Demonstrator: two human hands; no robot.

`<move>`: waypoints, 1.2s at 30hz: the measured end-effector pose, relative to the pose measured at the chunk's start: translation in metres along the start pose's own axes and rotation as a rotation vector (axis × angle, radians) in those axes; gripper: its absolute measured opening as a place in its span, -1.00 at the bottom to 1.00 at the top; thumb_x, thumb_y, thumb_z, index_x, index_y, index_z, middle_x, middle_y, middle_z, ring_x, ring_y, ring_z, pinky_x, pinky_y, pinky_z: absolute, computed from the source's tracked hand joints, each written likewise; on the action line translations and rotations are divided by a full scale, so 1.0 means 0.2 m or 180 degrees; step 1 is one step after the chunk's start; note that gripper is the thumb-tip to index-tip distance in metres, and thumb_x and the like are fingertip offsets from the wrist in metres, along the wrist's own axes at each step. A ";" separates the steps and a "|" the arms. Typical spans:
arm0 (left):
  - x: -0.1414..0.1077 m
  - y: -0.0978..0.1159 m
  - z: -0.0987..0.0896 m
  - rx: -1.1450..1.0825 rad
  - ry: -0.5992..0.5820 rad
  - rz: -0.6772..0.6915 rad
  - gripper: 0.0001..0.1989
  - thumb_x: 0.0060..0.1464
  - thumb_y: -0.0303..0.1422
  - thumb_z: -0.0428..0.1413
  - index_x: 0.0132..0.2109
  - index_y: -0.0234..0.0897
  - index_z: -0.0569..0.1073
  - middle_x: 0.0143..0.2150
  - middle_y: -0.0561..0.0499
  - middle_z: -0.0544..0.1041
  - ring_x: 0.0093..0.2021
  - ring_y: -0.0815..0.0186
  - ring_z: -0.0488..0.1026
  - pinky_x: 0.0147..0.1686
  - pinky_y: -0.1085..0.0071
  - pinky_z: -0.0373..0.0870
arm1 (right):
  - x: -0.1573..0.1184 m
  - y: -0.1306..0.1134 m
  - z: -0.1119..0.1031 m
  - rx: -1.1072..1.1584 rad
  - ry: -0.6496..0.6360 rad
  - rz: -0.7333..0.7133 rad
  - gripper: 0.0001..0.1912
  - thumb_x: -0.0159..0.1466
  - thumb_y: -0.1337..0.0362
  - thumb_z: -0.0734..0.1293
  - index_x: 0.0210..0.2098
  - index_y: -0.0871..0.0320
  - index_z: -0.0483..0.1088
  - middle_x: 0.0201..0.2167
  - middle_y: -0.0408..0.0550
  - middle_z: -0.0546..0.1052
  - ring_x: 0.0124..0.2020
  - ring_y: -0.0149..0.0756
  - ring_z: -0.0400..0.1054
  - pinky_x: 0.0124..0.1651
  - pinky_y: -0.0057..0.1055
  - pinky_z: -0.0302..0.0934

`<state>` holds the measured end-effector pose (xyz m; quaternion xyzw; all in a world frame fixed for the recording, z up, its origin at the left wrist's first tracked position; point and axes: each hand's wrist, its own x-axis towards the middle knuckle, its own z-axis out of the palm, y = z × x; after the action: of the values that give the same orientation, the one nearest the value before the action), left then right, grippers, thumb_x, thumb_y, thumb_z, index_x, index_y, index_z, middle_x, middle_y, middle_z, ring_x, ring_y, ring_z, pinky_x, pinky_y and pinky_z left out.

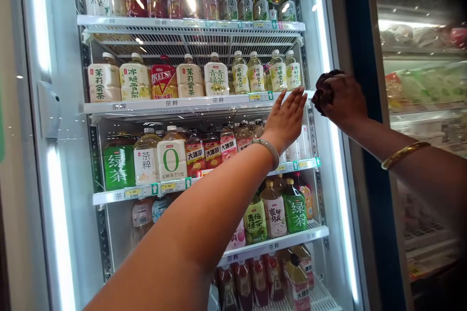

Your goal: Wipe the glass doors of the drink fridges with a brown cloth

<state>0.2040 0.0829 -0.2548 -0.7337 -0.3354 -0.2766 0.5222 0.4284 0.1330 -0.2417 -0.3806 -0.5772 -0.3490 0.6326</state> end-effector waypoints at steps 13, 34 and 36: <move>-0.03 0.11 0.01 -0.0198 -0.0023 -0.0351 -0.34 0.35 -0.49 -0.26 0.55 -0.24 0.07 0.63 -0.01 -0.03 0.63 0.12 -0.22 0.59 -0.08 -0.38 | -0.29 -0.09 -0.02 0.0223 -0.0191 -0.0273 -0.64 0.26 0.13 0.27 0.03 -0.02 0.45 0.27 0.05 0.44 0.36 -0.12 0.23 0.44 -0.13 0.11; -0.19 0.08 -0.05 -0.0302 -0.0178 -0.0439 -0.38 0.42 -0.38 -0.28 0.53 -0.51 0.03 0.61 -0.11 -0.01 0.61 0.25 -0.12 0.59 0.26 -0.16 | -0.41 -0.28 0.00 0.0389 -0.0434 -0.0392 -0.56 0.28 0.14 0.32 0.14 0.03 0.41 0.34 0.10 0.35 0.40 0.04 0.19 0.44 0.06 0.14; -0.21 0.07 -0.06 -0.0337 -0.0142 -0.0425 -0.36 0.44 -0.28 -0.25 0.53 -0.48 0.04 0.61 -0.11 0.00 0.61 0.24 -0.11 0.59 0.23 -0.17 | -0.41 -0.27 -0.01 0.0375 -0.0435 -0.0296 -0.52 0.28 0.13 0.32 0.17 0.05 0.40 0.36 0.14 0.33 0.39 0.09 0.21 0.41 0.10 0.18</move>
<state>0.1883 0.0592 -0.2920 -0.7423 -0.3800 -0.3117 0.4555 0.3740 0.1053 -0.3198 -0.3384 -0.6556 -0.3167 0.5961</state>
